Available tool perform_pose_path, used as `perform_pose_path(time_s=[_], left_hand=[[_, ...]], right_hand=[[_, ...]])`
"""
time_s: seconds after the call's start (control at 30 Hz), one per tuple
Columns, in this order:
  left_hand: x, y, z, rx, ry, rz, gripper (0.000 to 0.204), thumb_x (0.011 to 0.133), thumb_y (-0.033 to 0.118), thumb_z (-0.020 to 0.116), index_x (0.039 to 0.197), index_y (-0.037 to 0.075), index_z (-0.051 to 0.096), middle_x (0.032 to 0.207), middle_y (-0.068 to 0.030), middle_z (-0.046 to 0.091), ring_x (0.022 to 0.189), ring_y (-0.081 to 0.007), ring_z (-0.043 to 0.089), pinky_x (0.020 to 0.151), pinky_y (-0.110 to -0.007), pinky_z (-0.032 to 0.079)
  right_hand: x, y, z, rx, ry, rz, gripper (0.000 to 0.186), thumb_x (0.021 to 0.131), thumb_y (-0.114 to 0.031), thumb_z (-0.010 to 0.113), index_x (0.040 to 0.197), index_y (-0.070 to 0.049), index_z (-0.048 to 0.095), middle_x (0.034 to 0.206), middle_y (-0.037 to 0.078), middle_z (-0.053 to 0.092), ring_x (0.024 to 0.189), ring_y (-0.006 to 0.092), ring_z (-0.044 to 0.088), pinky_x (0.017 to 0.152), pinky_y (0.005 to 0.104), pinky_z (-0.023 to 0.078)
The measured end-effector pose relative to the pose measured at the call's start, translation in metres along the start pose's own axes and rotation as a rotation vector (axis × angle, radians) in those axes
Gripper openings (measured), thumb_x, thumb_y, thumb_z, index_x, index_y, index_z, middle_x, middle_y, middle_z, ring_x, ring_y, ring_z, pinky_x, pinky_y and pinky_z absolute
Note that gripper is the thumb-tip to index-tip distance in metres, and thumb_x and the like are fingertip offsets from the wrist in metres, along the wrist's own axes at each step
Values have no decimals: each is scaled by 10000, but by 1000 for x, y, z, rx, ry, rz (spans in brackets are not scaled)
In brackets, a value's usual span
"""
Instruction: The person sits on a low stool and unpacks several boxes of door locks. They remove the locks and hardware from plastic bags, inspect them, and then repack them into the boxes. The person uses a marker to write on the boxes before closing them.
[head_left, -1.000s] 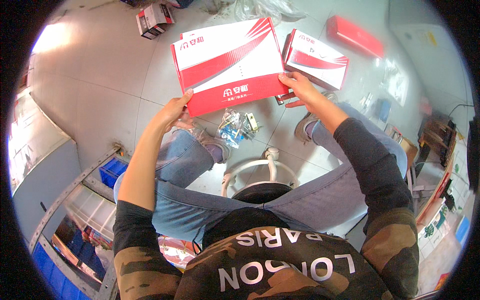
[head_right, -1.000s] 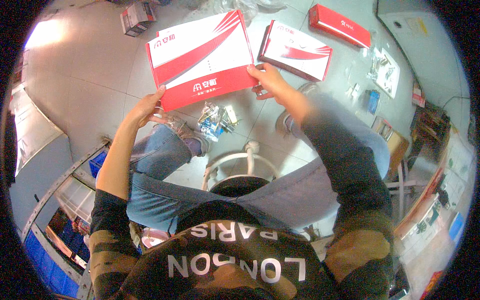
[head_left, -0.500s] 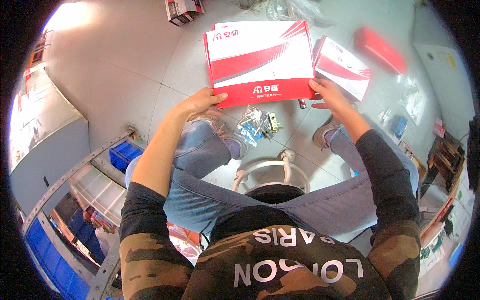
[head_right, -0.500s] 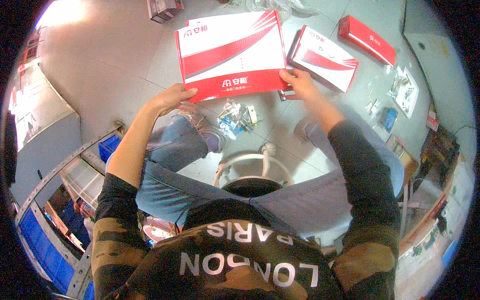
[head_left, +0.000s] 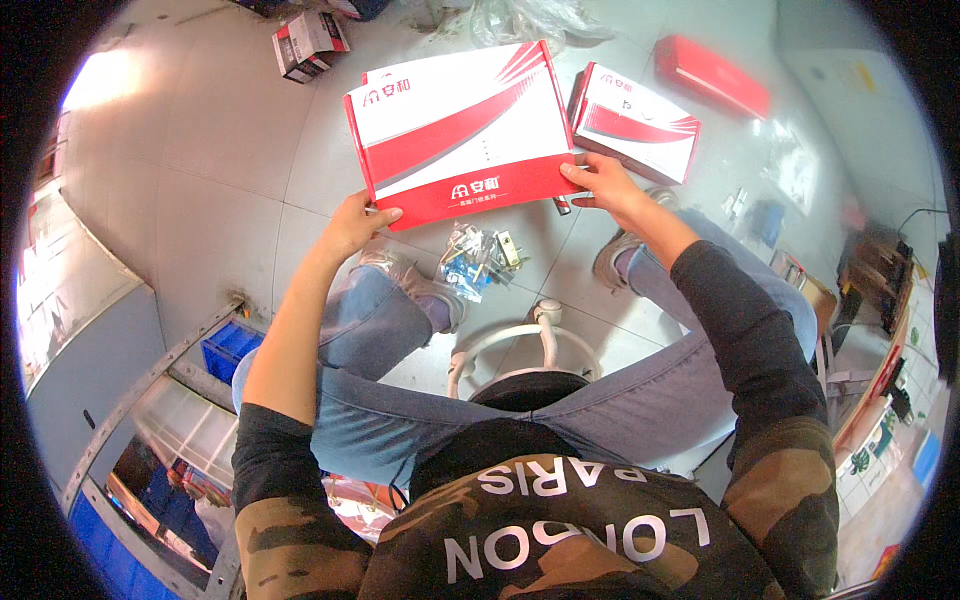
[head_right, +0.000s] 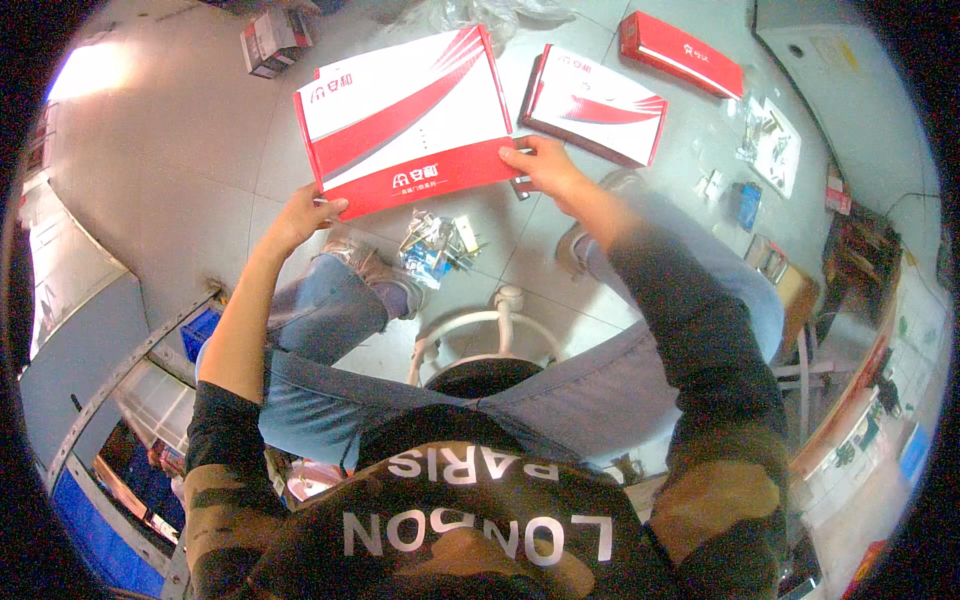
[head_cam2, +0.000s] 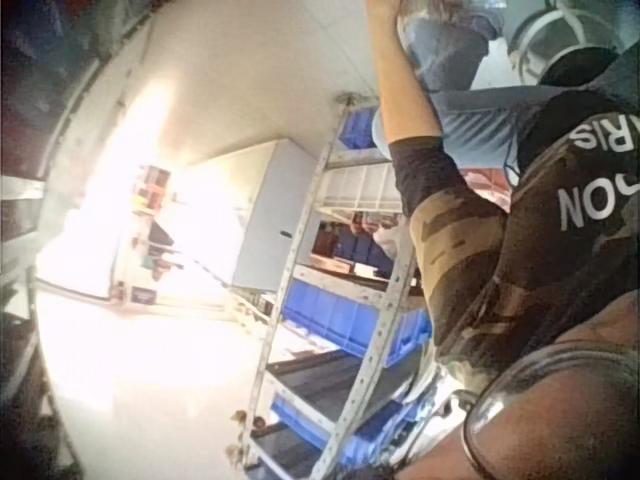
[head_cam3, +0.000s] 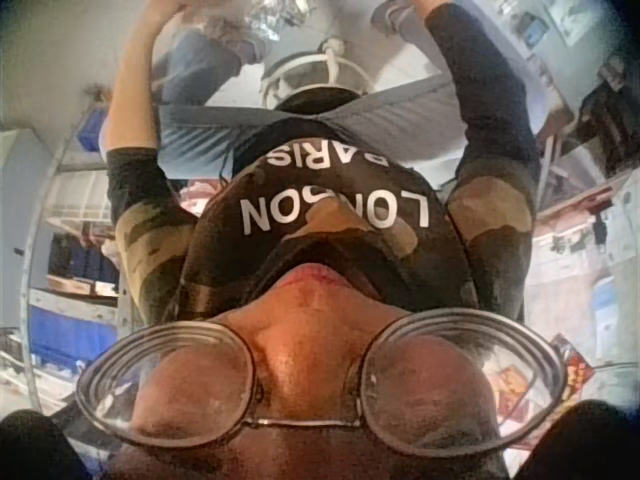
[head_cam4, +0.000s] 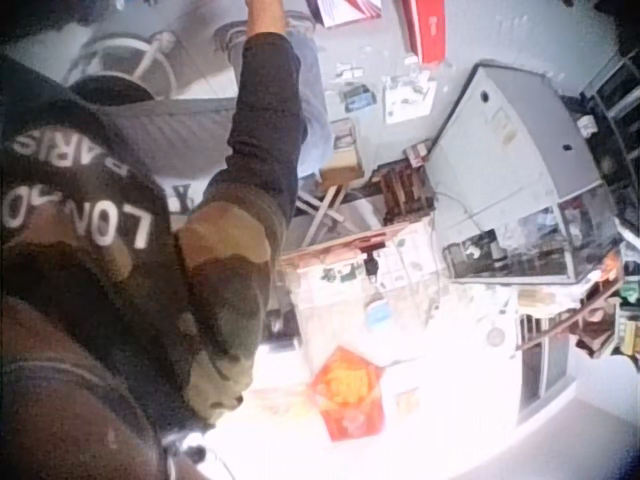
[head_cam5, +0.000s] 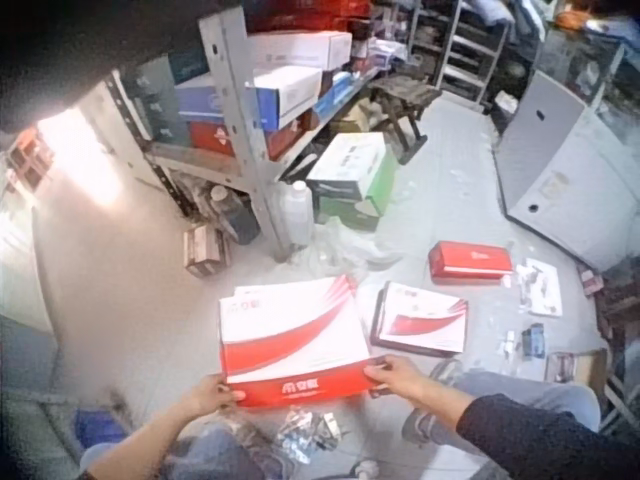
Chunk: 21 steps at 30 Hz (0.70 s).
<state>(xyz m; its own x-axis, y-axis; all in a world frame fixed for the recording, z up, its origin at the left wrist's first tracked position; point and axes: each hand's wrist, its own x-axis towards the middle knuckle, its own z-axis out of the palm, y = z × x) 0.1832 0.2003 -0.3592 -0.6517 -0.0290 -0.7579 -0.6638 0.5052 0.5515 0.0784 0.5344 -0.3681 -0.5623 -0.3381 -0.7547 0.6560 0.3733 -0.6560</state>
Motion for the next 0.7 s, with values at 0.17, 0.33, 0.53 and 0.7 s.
perform_pose_path(time_s=[0.17, 0.33, 0.53, 0.7], left_hand=[[5, -5, 2, -40, 35, 17, 397, 742, 260, 644, 1025, 0, 544, 803, -68, 585, 669, -126, 542, 581, -246, 469], [2, 1, -1, -99, -16, -41, 377, 751, 261, 642, 1021, 16, 549, 812, -54, 583, 684, -113, 537, 605, -250, 464], [2, 6, -3, -35, 24, -67, 382, 766, 253, 626, 1054, 28, 516, 918, -69, 583, 775, -156, 560, 680, -310, 476], [4, 6, 4, 1, 170, -5, 430, 756, 166, 628, 1118, 20, 447, 946, -120, 571, 749, -177, 588, 603, -298, 513]], right_hand=[[-2, -5, -1, 6, -4, 37, 347, 794, -284, 603, 1009, -26, 513, 916, 80, 565, 829, 163, 553, 658, 301, 483], [-5, -9, 0, 11, 8, 75, 266, 809, -286, 589, 963, -82, 514, 901, 40, 556, 816, 117, 527, 694, 296, 444], [13, 5, -12, -64, 95, -78, 361, 754, -211, 636, 1049, -42, 515, 953, 83, 587, 809, 183, 576, 688, 329, 478], [33, 13, -14, -381, 252, -456, 448, 730, -122, 592, 1157, -61, 471, 1038, 153, 572, 838, 236, 599, 741, 319, 466]])
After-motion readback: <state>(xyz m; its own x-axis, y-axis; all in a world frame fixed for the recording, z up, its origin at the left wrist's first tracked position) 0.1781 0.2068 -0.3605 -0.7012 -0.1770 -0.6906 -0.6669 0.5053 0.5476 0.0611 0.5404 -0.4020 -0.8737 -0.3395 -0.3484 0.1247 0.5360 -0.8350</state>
